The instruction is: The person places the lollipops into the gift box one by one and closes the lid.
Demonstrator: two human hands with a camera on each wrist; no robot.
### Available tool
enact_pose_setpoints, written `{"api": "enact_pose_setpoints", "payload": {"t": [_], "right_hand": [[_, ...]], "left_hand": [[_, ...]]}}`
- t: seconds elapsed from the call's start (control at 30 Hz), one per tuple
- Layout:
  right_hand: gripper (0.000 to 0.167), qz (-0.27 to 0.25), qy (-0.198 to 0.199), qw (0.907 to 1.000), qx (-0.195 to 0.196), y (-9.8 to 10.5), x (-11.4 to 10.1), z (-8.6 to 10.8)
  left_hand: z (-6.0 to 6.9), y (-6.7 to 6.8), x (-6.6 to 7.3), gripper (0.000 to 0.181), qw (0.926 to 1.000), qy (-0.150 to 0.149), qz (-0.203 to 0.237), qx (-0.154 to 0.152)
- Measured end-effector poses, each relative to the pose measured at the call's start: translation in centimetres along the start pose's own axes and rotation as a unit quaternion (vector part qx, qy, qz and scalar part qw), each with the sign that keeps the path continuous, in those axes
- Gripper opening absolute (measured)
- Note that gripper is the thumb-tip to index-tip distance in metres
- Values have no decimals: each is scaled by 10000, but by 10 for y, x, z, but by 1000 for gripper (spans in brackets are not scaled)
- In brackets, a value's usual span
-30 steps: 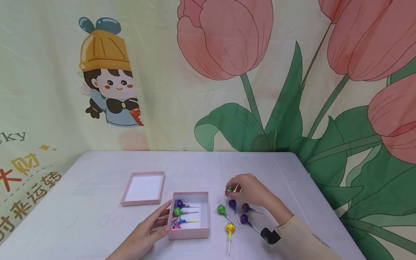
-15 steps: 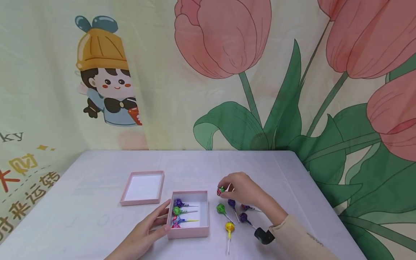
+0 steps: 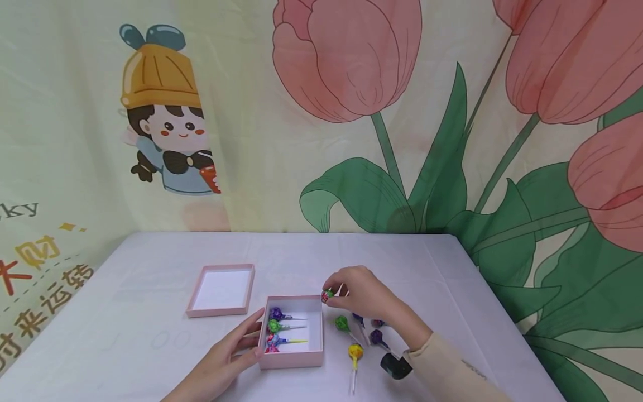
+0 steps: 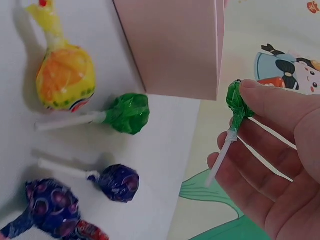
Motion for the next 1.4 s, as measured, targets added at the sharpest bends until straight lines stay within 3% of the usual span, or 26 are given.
{"api": "enact_pose_setpoints", "payload": {"t": [0.27,0.77,1.4], "right_hand": [[24,-89,177,9998,100,-1,-18,-8],[23,-201,110,9997,30,-14,-45,-24],[23,-211,206,9995,56,-19,-59,-35]], "left_hand": [[-1,0,0,74,10000,31,5,29],[0,0,-1,75,9999,151,-13,-25],[1,0,1,75,9998,199,-53,4]]}}
Point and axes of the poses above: each hand's wrist, its own z-axis away from the middle knuckle, its own y-axis out of the back of the hand, x = y × z, the point moved 9 cm from there along -z, towards the middle knuckle, and after that the axes turned 14 degrees about z, right-handed, at the moved point
